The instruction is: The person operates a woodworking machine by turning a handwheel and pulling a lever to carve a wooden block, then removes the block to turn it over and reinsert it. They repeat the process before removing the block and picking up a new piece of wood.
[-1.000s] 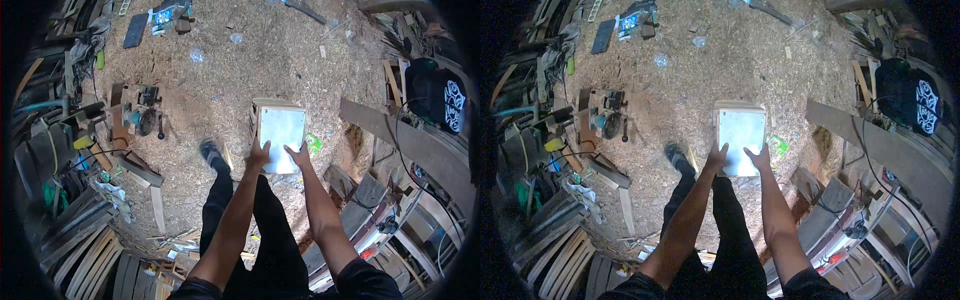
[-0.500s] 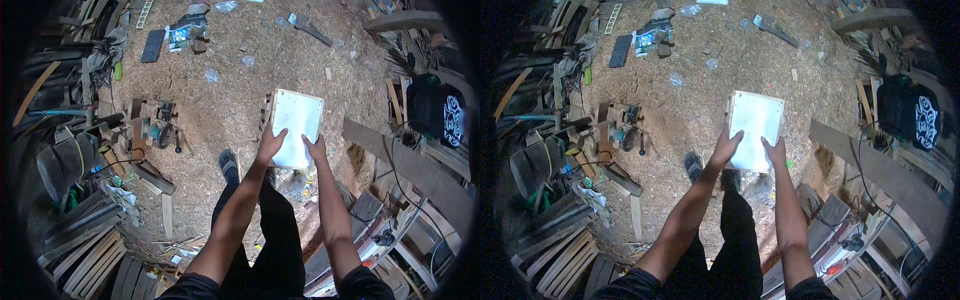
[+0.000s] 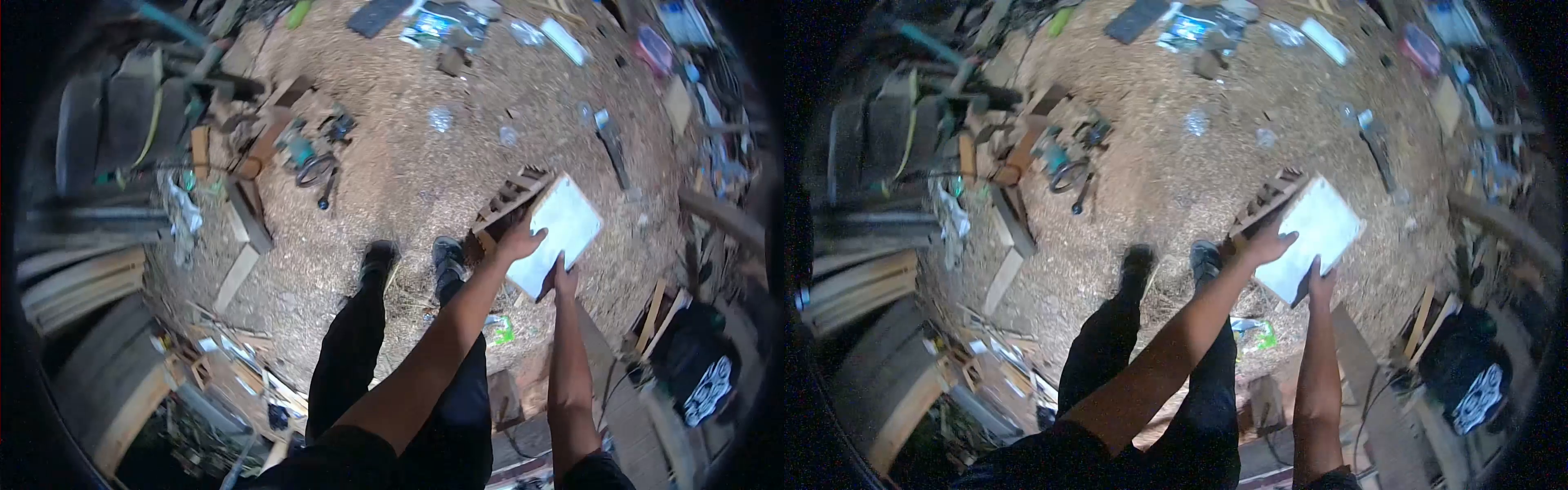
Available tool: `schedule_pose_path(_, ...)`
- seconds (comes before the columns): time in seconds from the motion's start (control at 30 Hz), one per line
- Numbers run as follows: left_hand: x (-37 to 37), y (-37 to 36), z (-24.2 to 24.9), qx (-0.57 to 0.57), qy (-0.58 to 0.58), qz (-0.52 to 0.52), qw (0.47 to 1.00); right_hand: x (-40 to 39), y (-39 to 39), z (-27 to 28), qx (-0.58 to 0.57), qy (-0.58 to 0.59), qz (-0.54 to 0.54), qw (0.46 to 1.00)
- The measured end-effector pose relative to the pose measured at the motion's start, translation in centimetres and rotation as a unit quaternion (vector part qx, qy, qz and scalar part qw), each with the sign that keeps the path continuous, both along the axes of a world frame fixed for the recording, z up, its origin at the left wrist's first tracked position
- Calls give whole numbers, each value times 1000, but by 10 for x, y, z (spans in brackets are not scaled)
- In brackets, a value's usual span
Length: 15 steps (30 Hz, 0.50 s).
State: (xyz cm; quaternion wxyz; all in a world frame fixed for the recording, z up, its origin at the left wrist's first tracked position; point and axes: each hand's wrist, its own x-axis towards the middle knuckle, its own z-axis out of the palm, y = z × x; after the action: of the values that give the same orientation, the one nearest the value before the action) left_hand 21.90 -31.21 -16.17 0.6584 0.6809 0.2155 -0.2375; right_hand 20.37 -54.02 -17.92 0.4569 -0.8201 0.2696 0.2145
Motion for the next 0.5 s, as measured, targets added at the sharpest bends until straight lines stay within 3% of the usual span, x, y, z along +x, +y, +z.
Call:
schedule_pose_path(0.03, -10, 6, 0, 4, 7, 37, 999, -6, -11, -14, -51, -9, 27, 998)
schedule_pose_path(0.07, -26, 9, -6, 8, 9, 73, 997, -6, 1, 5, -173, -23, 81, 981)
schedule_pose_path(0.13, -42, 43, 17, -8, 8, 140, 990, -3, 42, 41, -403, -68, 173, 896)
schedule_pose_path(0.17, -59, 74, 41, -30, 9, 170, 985, 1, 66, 51, -349, -151, 229, 896)
schedule_pose_path(0.2, -80, 89, 41, -86, -23, 301, 950, 1, 90, 59, -289, -230, 278, 886)
schedule_pose_path(0.23, -99, 123, 73, 56, 19, 305, 951, -3, 114, 68, -227, -306, 323, 866)
schedule_pose_path(0.27, -128, 135, 38, 4, -30, 402, 915, -7, 151, 77, -139, -293, 338, 884)
schedule_pose_path(0.3, -149, 158, 36, 205, -18, 410, 888, -13, 191, 82, -139, -320, 370, 861)
schedule_pose_path(0.33, -174, 179, 18, 198, 22, 465, 862, -21, 240, 102, -1, -244, 353, 903)
schedule_pose_path(0.37, -182, 209, 45, 294, 19, 495, 817, -27, 267, 91, -2, -280, 426, 860)
schedule_pose_path(0.43, -210, 256, 39, 332, 19, 528, 782, -40, 332, 93, -15, -285, 515, 808)
schedule_pose_path(0.5, -220, 300, 50, 304, 30, 559, 771, -55, 406, 101, 6, -289, 514, 808)
